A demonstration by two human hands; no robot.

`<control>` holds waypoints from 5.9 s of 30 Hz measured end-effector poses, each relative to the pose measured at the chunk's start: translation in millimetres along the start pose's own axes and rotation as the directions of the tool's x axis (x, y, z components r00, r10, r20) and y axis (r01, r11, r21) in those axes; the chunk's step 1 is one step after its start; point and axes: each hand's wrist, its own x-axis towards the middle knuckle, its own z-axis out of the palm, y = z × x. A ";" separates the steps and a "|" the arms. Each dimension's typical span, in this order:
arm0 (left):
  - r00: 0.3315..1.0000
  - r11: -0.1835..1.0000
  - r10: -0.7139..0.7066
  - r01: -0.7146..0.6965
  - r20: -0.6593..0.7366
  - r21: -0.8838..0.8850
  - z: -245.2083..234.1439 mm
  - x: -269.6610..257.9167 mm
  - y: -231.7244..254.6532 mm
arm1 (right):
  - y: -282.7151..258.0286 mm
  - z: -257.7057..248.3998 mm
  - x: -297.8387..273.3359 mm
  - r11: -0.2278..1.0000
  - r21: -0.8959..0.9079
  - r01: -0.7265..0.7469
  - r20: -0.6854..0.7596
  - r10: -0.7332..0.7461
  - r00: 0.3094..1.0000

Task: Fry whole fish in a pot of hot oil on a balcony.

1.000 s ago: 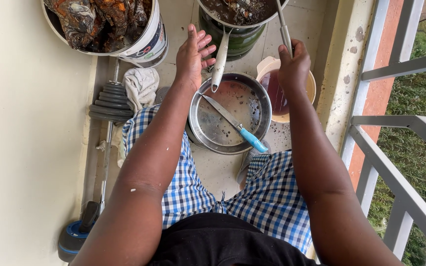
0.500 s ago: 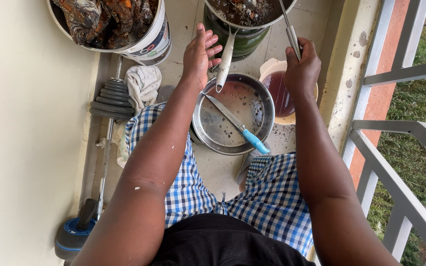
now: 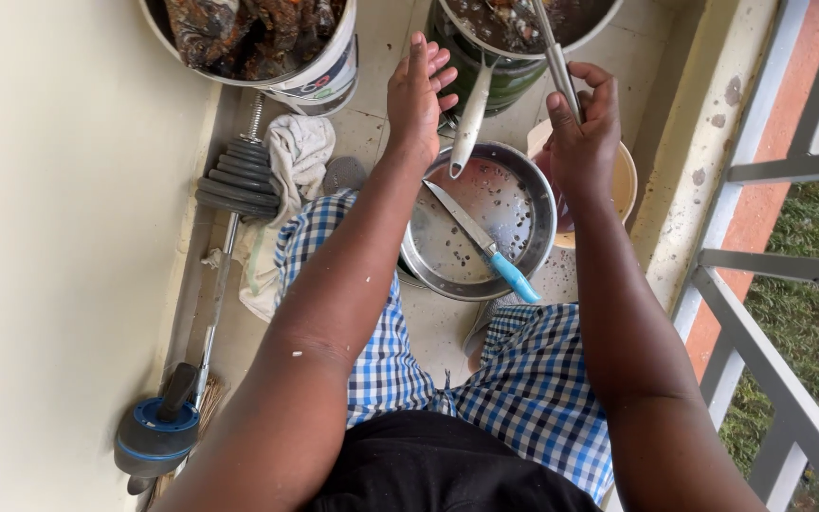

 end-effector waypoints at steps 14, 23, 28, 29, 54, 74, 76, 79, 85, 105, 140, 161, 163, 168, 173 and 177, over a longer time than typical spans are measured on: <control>0.817 0.930 0.102 -0.281 -0.567 -0.238 -42.0 11.9 65.5 | -15.8 74.6 49.8 0.933 -0.119 0.339 0.356 -0.278 0.892; 0.764 0.909 0.000 -0.269 -0.646 -0.319 -56.7 16.2 77.7 | -51.9 83.0 56.0 0.898 -0.348 0.268 0.371 -0.130 0.919; 0.782 0.911 -0.008 -0.251 -0.624 -0.327 -49.4 13.7 75.5 | -55.2 79.8 56.9 0.833 -0.406 0.375 0.403 -0.205 0.892; 0.793 0.905 -0.002 -0.258 -0.609 -0.339 -48.3 13.9 74.4 | -63.2 80.7 55.2 0.799 -0.480 0.362 0.390 -0.174 0.904; 0.790 0.909 0.031 -0.277 -0.612 -0.312 -38.9 20.6 58.2 | -81.4 87.6 31.4 0.671 -0.568 0.476 0.363 -0.314 0.877; 0.925 0.966 0.027 -0.122 -0.379 -0.228 -26.9 26.0 29.1 | -13.3 5.5 -17.6 0.741 0.521 -0.424 0.162 0.402 0.901; 0.934 0.973 0.012 -0.093 -0.356 -0.213 -27.1 25.9 30.4 | 6.9 -1.0 -22.0 0.699 0.572 -0.428 0.168 0.412 0.896; 0.955 0.987 -0.021 -0.028 -0.296 -0.160 -26.9 22.5 30.3 | 26.9 -8.4 -19.1 0.669 0.622 -0.407 0.140 0.416 0.898; 0.991 0.998 -0.054 0.048 -0.122 -0.050 -14.4 7.8 26.5 | 32.6 -18.0 -5.9 0.862 0.458 -0.218 -0.056 0.272 0.961; 0.927 0.763 0.369 -0.344 0.069 0.547 23.0 18.1 -12.2 | 86.8 -54.7 70.0 0.912 -0.356 0.202 -0.190 -0.282 0.940; 0.975 0.932 0.222 -0.214 0.005 0.292 31.4 24.6 -16.0 | 66.4 -47.0 64.8 0.911 -0.411 0.023 -0.132 -0.084 0.988; 0.976 0.932 0.216 -0.217 0.035 0.289 41.4 16.6 -17.7 | 70.7 -39.6 65.2 0.820 -0.572 -0.004 -0.188 -0.126 0.974; 0.974 0.932 0.223 -0.225 0.041 0.285 42.2 17.9 -21.1 | 68.4 -39.2 63.7 0.819 -0.573 0.024 -0.184 -0.157 0.970; 0.976 0.940 0.212 -0.217 0.045 0.262 42.3 18.8 -23.2 | 63.4 -40.3 63.4 0.785 -0.617 0.064 -0.181 -0.221 0.958; 0.982 0.947 0.185 -0.188 0.035 0.259 42.9 11.8 -12.4 | 72.5 -44.9 67.8 0.819 -0.569 0.078 -0.218 -0.241 0.946; 0.985 0.953 0.165 -0.170 0.041 0.252 42.3 10.0 -8.7 | 85.9 -48.5 74.7 0.859 -0.509 0.057 -0.252 -0.212 0.944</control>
